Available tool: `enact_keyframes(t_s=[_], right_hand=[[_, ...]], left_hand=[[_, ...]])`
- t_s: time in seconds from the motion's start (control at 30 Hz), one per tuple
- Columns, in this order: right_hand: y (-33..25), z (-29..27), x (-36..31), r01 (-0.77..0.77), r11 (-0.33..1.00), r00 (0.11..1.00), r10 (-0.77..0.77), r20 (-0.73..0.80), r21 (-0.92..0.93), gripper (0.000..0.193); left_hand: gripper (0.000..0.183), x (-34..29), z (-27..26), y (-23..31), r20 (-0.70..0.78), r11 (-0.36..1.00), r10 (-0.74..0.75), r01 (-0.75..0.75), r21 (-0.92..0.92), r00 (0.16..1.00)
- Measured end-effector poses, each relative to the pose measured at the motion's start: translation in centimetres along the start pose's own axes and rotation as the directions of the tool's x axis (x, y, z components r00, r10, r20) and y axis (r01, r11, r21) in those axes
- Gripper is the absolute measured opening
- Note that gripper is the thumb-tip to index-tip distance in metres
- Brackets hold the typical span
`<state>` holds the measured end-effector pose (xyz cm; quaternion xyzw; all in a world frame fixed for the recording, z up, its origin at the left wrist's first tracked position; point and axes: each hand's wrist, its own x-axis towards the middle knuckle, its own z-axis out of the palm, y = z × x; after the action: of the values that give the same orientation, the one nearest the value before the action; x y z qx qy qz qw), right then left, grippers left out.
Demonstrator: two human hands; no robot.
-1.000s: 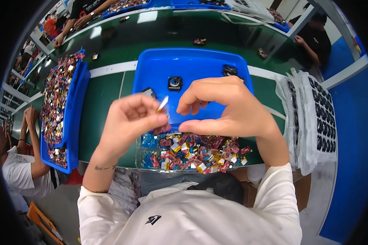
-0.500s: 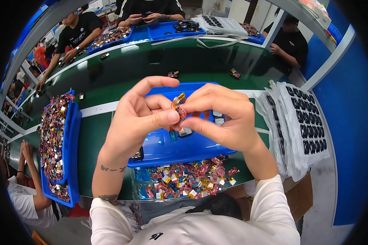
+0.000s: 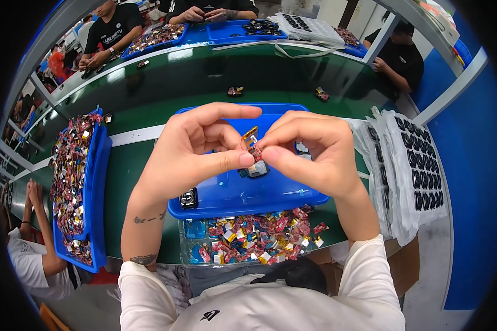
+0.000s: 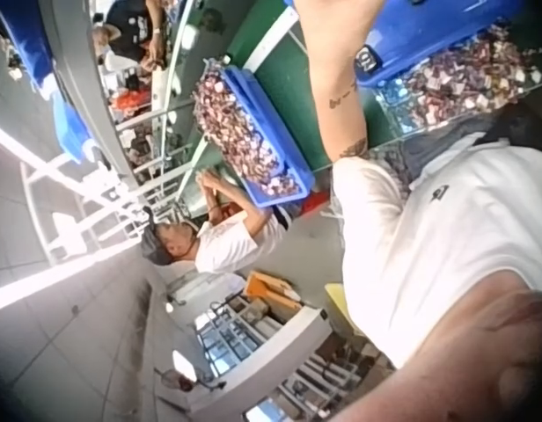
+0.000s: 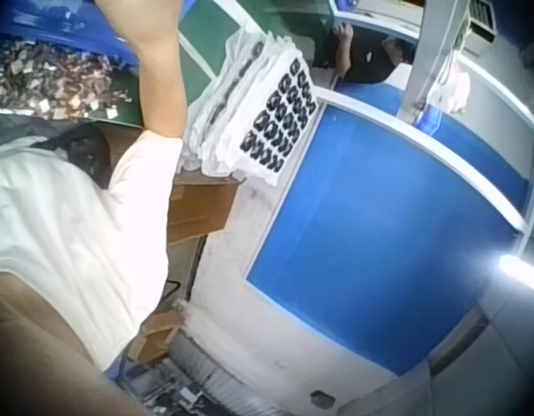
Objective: The user is assembling small electronic camera or sensor modules at a factory conveyor belt.
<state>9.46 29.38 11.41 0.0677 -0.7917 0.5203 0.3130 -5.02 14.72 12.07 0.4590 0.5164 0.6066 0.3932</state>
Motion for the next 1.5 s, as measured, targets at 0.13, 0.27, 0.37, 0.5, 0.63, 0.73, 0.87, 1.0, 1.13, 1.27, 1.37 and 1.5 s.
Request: enact_keyframes(t_s=[0.13,0.27,0.37,0.5,0.63,0.73,0.87,1.0,1.13,1.27,1.37,1.5], right_hand=[[-0.2,0.0,0.2,-0.045,0.987,0.999,0.042,-0.028,-0.152,0.005],[1.0,-0.2,0.4,0.228,0.862,0.973,-0.224,0.065,-0.453,0.008],[0.3,0.4,0.4,0.147,0.903,0.987,-0.159,0.005,-0.403,0.009],[0.1,1.2,0.1,-0.006,0.98,1.0,0.001,-0.028,-0.198,0.013],[0.8,0.6,-0.1,-0.025,0.981,1.0,0.028,0.015,-0.193,0.013],[-0.3,1.4,0.2,-0.01,0.969,0.998,-0.005,-0.06,-0.245,0.011],[0.6,1.1,0.0,0.014,0.983,0.999,-0.022,-0.044,-0.185,0.012],[0.9,0.2,0.3,-0.02,0.998,0.995,0.015,-0.1,-0.056,0.012],[0.4,-0.6,0.2,-0.072,0.994,0.996,0.068,-0.059,-0.076,0.009],[0.8,-0.6,0.1,-0.086,0.991,0.996,0.085,0.015,0.098,0.009],[0.7,-0.2,0.0,-0.233,0.914,0.973,0.217,0.085,0.333,0.015],[0.9,-0.2,-0.1,-0.324,0.856,0.946,0.284,0.158,0.403,0.02]], left_hand=[[0.032,-0.3,0.2,0.4,-0.076,0.954,0.037,-0.013,0.298,0.996],[0.011,-0.2,0.3,-0.8,0.018,0.442,0.48,-0.26,0.858,0.877],[0.013,-0.2,0.2,-0.6,-0.015,0.557,0.461,-0.276,0.783,0.887],[0.013,0.2,0.1,-1.0,-0.231,0.869,0.327,-0.195,0.455,0.916],[0.013,0.5,0.1,-1.6,-0.215,0.814,0.483,-0.346,0.467,0.849],[0.011,0.2,0.4,-1.2,-0.253,0.903,0.388,-0.311,0.296,0.886],[0.012,0.1,0.6,-1.0,-0.255,0.927,0.356,-0.306,0.216,0.899],[0.014,-0.4,-0.4,-0.6,-0.127,0.92,0.307,-0.26,0.294,0.943],[0.016,0.0,-0.1,-0.5,-0.087,0.883,0.315,-0.259,0.392,0.945],[0.015,0.0,-0.3,-0.4,-0.041,0.934,0.189,-0.167,0.315,0.981],[0.013,-0.1,-0.3,-0.4,-0.018,0.982,0.102,-0.098,0.162,0.995],[0.014,-0.1,-0.3,-0.3,0.09,0.999,0.001,0.003,-0.051,0.996]])
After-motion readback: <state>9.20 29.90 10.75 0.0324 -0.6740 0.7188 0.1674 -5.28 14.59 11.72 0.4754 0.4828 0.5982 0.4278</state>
